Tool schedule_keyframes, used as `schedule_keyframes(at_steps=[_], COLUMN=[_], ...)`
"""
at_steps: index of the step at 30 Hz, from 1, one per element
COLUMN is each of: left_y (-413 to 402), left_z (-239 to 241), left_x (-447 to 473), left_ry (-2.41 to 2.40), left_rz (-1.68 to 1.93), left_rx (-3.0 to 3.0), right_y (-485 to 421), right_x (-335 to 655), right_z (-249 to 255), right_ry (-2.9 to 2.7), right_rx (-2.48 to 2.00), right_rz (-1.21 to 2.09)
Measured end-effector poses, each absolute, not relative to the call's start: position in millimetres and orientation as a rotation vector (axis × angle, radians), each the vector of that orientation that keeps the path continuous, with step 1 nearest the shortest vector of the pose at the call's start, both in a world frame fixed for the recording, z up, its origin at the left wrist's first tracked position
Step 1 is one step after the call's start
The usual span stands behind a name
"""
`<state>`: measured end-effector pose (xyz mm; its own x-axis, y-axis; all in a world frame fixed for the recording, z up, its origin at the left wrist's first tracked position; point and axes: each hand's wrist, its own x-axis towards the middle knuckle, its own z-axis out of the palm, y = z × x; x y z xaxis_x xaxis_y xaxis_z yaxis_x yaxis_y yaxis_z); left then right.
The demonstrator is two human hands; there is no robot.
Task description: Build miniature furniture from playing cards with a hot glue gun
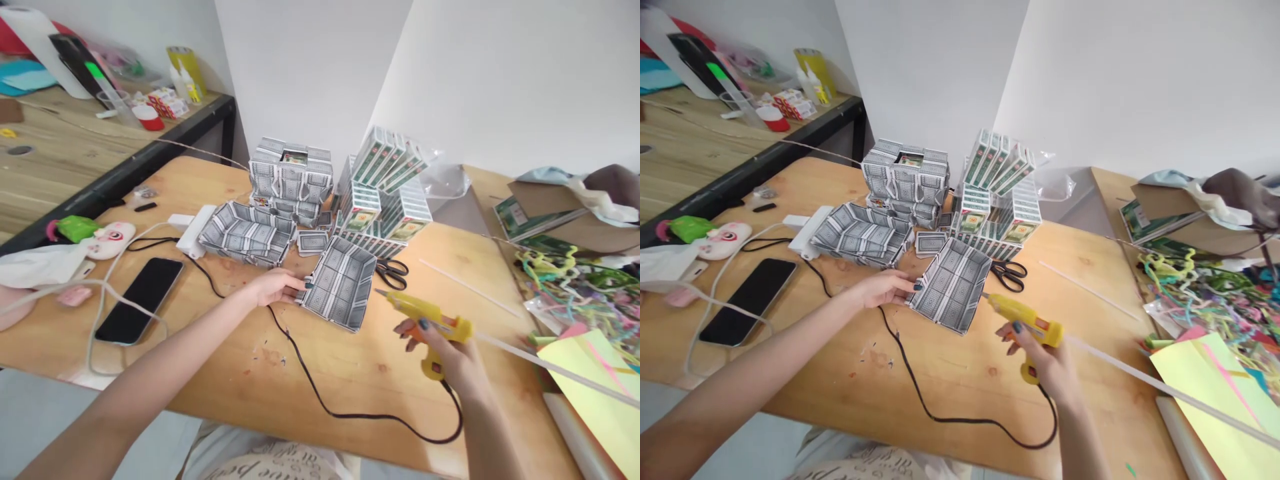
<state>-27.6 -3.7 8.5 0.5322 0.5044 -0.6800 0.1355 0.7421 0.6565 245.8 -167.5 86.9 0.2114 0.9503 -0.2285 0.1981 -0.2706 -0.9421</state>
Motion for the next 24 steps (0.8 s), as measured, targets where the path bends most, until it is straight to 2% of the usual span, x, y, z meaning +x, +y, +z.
schedule_keyframes(at_steps=[4,9,14,24], left_y=[-4,-2,1,1], left_z=[3,-1,1,3], left_x=[-30,-30,-28,-23], left_ry=[0.967,0.962,0.976,0.977], left_rz=[0.250,0.240,0.215,0.188], left_rx=[0.762,0.778,0.776,0.801], right_y=[-145,-118,-109,-100], right_x=[212,188,182,179], right_z=[80,71,68,79], right_ry=[-1.334,-1.677,-1.745,-2.042], right_rx=[-1.601,-1.610,-1.549,-1.578], right_rz=[1.251,1.211,1.237,1.044])
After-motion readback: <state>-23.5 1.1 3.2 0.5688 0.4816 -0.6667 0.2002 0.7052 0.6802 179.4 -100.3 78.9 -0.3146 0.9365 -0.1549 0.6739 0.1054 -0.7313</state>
